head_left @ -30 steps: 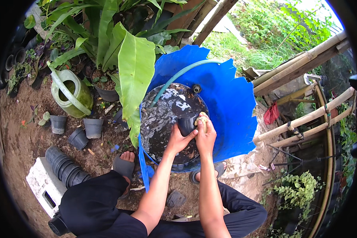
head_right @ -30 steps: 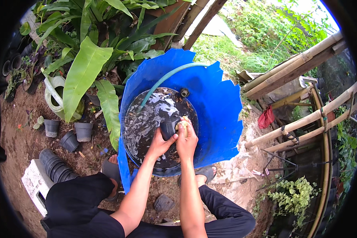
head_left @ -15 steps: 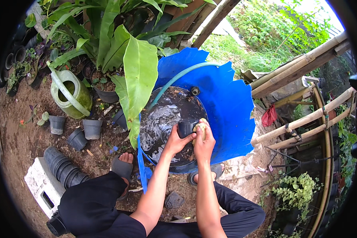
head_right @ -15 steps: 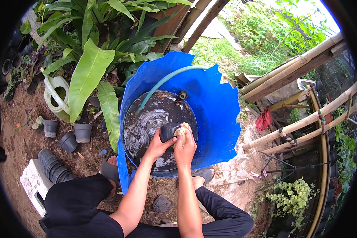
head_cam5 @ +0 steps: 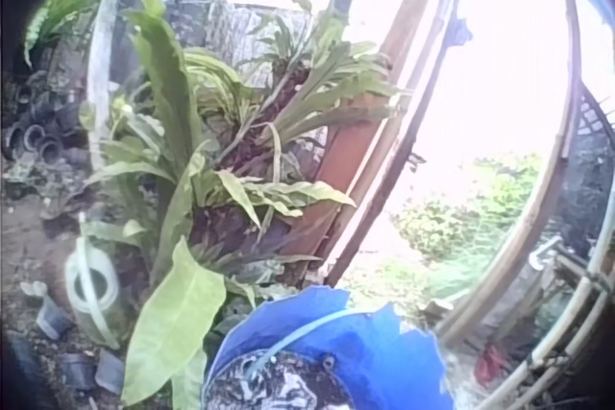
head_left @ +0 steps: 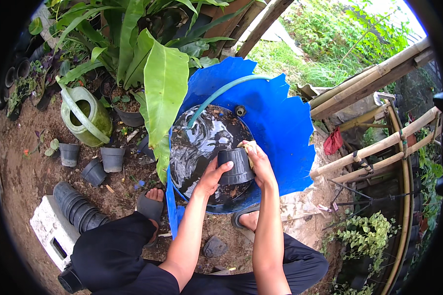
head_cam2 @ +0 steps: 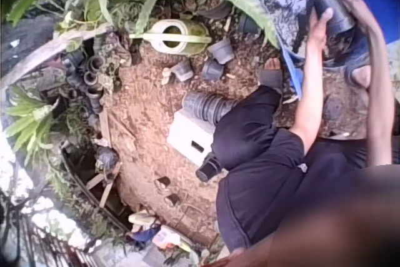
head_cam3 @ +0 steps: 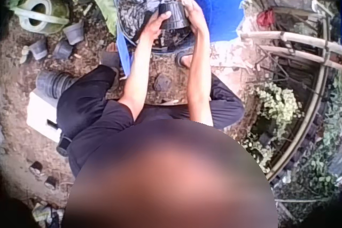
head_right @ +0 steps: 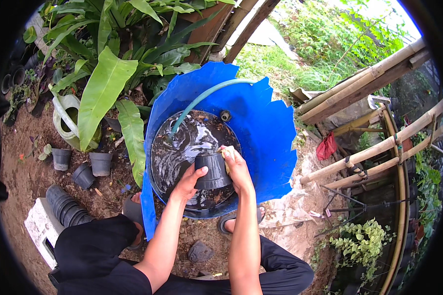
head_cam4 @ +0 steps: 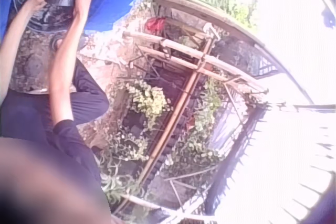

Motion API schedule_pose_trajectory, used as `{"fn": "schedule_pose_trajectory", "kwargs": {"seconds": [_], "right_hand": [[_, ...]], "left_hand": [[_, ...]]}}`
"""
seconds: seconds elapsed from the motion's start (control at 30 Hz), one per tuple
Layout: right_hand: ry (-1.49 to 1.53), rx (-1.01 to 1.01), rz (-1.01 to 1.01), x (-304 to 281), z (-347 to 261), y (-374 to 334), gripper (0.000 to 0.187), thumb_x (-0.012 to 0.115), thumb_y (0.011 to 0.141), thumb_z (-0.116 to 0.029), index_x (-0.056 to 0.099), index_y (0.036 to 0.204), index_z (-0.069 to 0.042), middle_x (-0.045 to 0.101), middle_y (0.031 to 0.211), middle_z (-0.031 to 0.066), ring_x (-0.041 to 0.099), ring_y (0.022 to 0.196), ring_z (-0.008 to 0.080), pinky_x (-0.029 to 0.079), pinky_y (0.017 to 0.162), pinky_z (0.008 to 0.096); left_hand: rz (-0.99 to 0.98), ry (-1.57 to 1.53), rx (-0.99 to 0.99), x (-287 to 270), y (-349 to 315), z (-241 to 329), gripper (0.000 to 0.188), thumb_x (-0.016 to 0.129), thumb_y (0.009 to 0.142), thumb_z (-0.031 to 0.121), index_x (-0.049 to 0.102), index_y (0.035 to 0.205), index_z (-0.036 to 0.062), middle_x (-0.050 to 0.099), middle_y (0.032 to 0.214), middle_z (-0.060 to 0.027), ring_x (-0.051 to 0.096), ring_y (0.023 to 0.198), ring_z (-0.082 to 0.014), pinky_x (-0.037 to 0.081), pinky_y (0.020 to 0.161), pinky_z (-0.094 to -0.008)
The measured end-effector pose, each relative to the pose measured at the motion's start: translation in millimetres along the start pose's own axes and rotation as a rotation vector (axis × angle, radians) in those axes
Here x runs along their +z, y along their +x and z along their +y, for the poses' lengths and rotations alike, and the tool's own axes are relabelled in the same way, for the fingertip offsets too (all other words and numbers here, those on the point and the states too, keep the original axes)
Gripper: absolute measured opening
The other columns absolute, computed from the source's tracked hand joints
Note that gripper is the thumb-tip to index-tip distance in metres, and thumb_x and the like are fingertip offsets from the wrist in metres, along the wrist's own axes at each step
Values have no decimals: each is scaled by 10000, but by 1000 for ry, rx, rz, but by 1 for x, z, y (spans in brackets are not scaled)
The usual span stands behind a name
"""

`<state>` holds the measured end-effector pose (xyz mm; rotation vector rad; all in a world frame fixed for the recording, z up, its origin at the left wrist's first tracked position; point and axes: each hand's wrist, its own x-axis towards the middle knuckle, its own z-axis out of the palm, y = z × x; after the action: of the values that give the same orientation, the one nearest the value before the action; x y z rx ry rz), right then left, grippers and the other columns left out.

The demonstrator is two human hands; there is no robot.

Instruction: The person washes several small black plastic plant pots one by one using a sponge and water from a blue bucket. They scrub the inside and outside of each pot, rinse it under a running hose, and place the cleaned pots on a white block nearby.

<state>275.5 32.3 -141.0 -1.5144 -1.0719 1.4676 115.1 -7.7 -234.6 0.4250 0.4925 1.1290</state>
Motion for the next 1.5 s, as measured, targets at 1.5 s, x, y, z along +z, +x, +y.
{"fn": "schedule_pose_trajectory", "kwargs": {"seconds": [1.5], "right_hand": [[-485, -128, 236, 20, -24, -32, 312, 583, 1060, -178, 668, 1310, -11, 745, 1161, 118, 694, 1058, 210, 518, 930, 332]], "left_hand": [[142, 144, 62, 19, 0, 16, 566, 801, 863, 290, 597, 1328, 39, 692, 1139, -57, 677, 999, -138, 563, 877, -302]]}}
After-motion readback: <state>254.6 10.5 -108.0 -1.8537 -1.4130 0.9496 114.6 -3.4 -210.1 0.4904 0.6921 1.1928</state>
